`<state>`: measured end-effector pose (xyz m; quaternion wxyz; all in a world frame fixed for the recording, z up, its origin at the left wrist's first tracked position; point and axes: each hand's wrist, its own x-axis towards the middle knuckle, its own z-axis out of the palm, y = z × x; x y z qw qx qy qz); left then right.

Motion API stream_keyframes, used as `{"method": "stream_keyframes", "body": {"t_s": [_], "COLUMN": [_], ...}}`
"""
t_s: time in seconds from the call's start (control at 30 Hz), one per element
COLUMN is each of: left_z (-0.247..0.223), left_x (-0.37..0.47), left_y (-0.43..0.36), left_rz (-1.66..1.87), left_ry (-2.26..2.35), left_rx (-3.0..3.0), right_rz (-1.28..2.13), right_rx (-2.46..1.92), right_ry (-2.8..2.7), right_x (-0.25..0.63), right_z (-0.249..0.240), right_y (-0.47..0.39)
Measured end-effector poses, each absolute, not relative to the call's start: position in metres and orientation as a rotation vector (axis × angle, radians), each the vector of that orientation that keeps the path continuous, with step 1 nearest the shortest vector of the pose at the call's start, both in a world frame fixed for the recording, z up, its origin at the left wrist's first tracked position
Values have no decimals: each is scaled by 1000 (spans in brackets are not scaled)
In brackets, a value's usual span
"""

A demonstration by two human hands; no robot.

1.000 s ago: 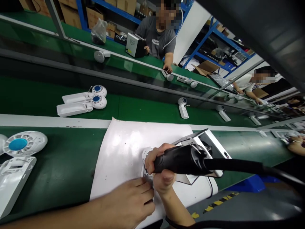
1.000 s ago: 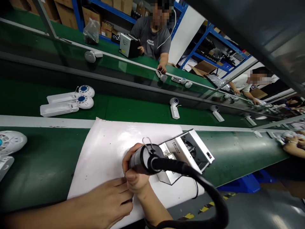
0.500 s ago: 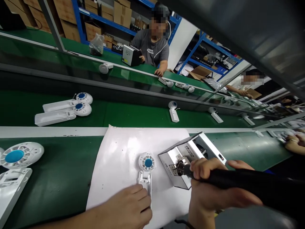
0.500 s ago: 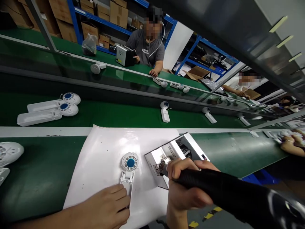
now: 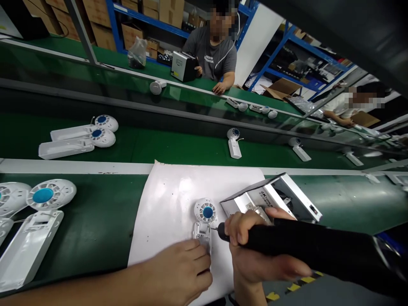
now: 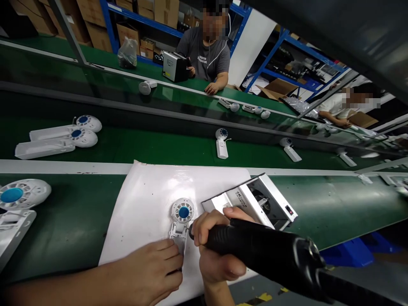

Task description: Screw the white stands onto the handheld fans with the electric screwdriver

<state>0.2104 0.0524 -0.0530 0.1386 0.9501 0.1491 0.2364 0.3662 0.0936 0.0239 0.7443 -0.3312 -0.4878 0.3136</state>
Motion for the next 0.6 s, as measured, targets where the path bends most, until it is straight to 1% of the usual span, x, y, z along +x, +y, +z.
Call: {"method": "stream_keyframes", "body": {"t_s": [0.17,0.43,0.6], "left_z": [-54,-52,-68], "left_x": [211,209,221], "left_y": [51,52,40], "left_rz": [708,655,828], "left_ry": [447,442,596], "left_rx": [2750,2811,2960], "right_rz": [779,924,929], "right_rx": [-748,-725,-683], "right_ry": [-1040,-1020,-998], "right_x": [363,361,363], "right_z": [11,-3,-8], "right_y": [99,104,103]}}
